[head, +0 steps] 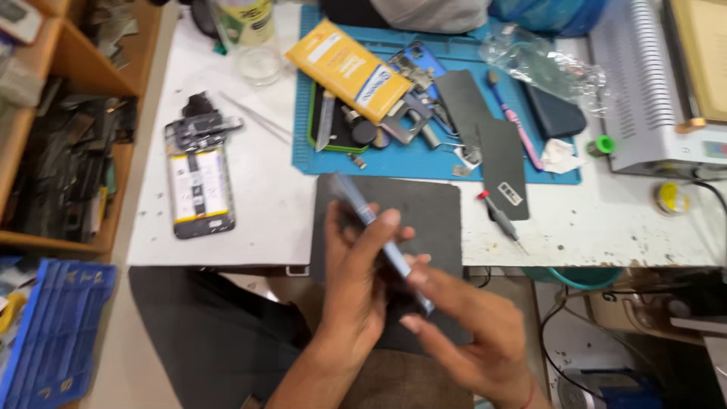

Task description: The person handles a blue smartphone, removes the SIM tray, and then uses a screwdriver to unscrew the back cover. They separate the back cover from the phone body, exposing the internal components.

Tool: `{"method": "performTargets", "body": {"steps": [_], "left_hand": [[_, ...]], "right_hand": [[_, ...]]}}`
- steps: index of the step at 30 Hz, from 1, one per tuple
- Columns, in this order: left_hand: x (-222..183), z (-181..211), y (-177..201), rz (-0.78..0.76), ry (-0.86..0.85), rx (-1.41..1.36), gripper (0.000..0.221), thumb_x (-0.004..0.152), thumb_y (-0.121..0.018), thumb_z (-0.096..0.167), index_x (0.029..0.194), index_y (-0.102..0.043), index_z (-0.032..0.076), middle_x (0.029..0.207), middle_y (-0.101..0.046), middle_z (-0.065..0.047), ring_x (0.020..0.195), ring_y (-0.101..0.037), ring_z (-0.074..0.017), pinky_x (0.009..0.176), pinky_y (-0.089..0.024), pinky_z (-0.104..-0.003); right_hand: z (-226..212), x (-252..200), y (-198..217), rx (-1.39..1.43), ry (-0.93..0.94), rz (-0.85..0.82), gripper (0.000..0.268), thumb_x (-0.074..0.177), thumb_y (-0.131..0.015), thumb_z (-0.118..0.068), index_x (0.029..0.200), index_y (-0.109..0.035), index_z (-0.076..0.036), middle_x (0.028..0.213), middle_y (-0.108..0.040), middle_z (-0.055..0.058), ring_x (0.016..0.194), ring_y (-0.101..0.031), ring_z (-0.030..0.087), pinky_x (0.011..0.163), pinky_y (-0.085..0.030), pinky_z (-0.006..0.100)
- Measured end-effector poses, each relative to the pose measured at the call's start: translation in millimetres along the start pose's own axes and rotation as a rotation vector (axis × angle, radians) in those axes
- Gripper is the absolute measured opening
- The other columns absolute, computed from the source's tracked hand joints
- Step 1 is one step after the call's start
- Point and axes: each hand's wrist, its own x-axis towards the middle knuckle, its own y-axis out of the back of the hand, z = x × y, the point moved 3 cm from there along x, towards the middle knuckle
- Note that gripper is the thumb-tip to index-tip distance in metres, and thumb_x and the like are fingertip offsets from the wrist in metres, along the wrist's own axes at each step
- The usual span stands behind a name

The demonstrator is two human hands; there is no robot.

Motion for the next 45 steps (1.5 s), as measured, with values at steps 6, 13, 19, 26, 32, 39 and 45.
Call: {"method": "performTargets", "body": {"steps": [6,13,19,26,32,39,45], "left_hand": [[14,-3,-7,0.056,-0.022,-0.023,0.108,0.074,-0.081,0.024,0.156,-0.011,0.015,0.107,-0.056,-0.01,0.087,-0.065,-0.0188,0.07,-0.062,-0.035],[20,-7,-2,0.06,-0.024,-0.01,0.104,0.075,-0.08,0.025,0.157,-0.019,0.009,0.107,-0.056,-0.011,0.085,-0.064,-0.0181,0.071,-0.06,-0.033],[24,-9,5,0.083,-0.044,0.037,0.111,0.074,-0.077,0.02,0.159,-0.007,0.015,0.122,-0.049,-0.013,0.104,-0.056,-0.0205,0.086,-0.053,-0.037],[27,-12,9,0.103,-0.091,0.081,0.116,0.072,-0.076,0.017,0.161,-0.001,0.015,0.136,-0.042,-0.015,0.12,-0.049,-0.0217,0.1,-0.047,-0.039],[24,-16,8,0.118,-0.193,0.154,0.116,0.069,-0.077,0.014,0.162,-0.007,0.013,0.14,-0.04,-0.013,0.119,-0.05,-0.0221,0.097,-0.049,-0.037],[25,-27,12,0.094,-0.442,0.348,0.109,0.079,-0.079,0.006,0.166,-0.013,0.006,0.159,-0.033,-0.017,0.14,-0.041,-0.023,0.113,-0.04,-0.036],[27,-28,15,-0.068,-0.407,0.292,0.114,0.081,-0.082,0.019,0.165,-0.006,0.006,0.157,-0.033,-0.02,0.141,-0.044,-0.0267,0.117,-0.039,-0.04]], "right_hand": [[3,17,11,-0.022,-0.116,-0.031,0.044,0.082,-0.07,-0.001,0.126,-0.069,0.001,0.119,-0.078,0.016,0.106,-0.08,0.023,0.091,-0.062,0.031],[0,37,14,-0.153,-0.014,-0.094,0.05,0.074,-0.07,0.0,0.124,-0.069,-0.001,0.118,-0.077,0.014,0.105,-0.079,0.023,0.088,-0.062,0.031],[11,41,12,-0.203,-0.058,-0.149,0.041,0.071,-0.074,0.0,0.111,-0.075,-0.003,0.095,-0.08,0.009,0.08,-0.08,0.016,0.067,-0.062,0.027],[25,32,8,-0.108,-0.053,-0.192,0.025,0.074,-0.073,0.001,0.099,-0.073,-0.004,0.097,-0.081,0.009,0.079,-0.081,0.015,0.068,-0.063,0.024],[42,9,7,-0.047,-0.252,-0.175,0.052,0.077,-0.07,0.001,0.122,-0.044,0.0,0.102,-0.076,0.015,0.089,-0.081,0.02,0.075,-0.066,0.032],[48,3,-2,-0.043,-0.236,-0.228,0.057,0.08,-0.072,0.0,0.129,-0.042,-0.003,0.096,-0.073,0.012,0.075,-0.078,0.018,0.067,-0.063,0.029],[32,12,5,-0.037,-0.44,-0.326,0.076,0.078,-0.074,-0.004,0.144,-0.037,-0.008,0.103,-0.08,0.01,0.083,-0.079,0.019,0.075,-0.066,0.03]]}}
